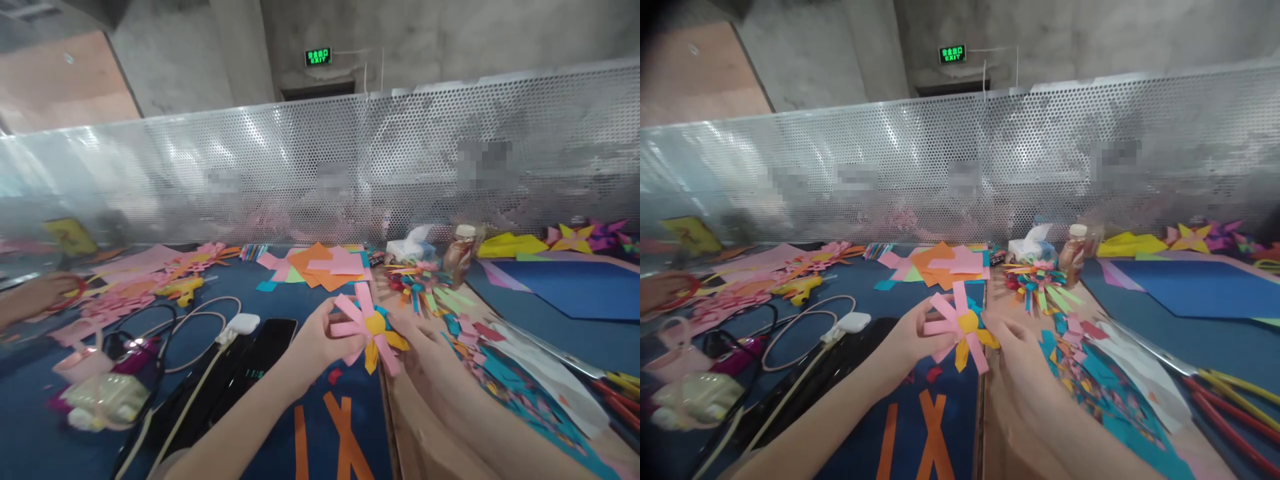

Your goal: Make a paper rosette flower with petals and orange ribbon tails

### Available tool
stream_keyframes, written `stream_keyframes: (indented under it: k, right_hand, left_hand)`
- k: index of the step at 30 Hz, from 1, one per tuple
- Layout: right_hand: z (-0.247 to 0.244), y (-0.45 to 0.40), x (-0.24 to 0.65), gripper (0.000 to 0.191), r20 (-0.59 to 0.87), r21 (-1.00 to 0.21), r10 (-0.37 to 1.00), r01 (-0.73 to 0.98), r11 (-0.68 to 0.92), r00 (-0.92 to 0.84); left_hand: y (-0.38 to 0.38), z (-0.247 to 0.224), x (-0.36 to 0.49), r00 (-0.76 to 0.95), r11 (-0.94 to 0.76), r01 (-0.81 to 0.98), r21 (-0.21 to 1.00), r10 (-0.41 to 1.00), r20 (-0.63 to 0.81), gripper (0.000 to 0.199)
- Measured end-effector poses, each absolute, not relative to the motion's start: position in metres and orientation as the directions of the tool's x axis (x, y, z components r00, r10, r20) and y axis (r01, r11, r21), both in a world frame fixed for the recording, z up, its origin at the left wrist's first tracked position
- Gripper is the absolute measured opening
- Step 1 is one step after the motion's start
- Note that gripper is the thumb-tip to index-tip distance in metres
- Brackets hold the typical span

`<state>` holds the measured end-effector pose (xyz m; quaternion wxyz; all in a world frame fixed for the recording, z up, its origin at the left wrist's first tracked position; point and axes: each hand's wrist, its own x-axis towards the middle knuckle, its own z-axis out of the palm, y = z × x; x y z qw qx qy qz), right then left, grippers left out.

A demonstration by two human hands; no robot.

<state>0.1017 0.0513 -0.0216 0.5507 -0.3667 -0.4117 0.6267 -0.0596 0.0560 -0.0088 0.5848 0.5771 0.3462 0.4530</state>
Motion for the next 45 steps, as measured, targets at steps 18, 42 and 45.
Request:
stream_keyframes:
  k: [18,42,45]
  right_hand:
    - [-0.015,0.048,0.103,0.022,-0.006,-0.983,0.968,-0.177,-0.053,-0.253]
    - [-0.013,0.042,0.104,0.022,0.039,-0.982,0.968,-0.188,-0.009,-0.249]
    - [-0.016,0.043,0.104,0.02,0.04,-0.978,0.974,-0.207,-0.007,-0.222]
  left_hand:
    - [0.049,-0.014,-0.064,0.395,-0.16,0.045,0.986,0.91,0.129,0.052]
    - [0.049,-0.016,-0.066,0.396,-0.1,-0.074,0.992,0.91,0.122,0.055]
    - [0.049,-0.015,-0.066,0.405,-0.105,-0.103,0.989,0.904,0.138,0.052]
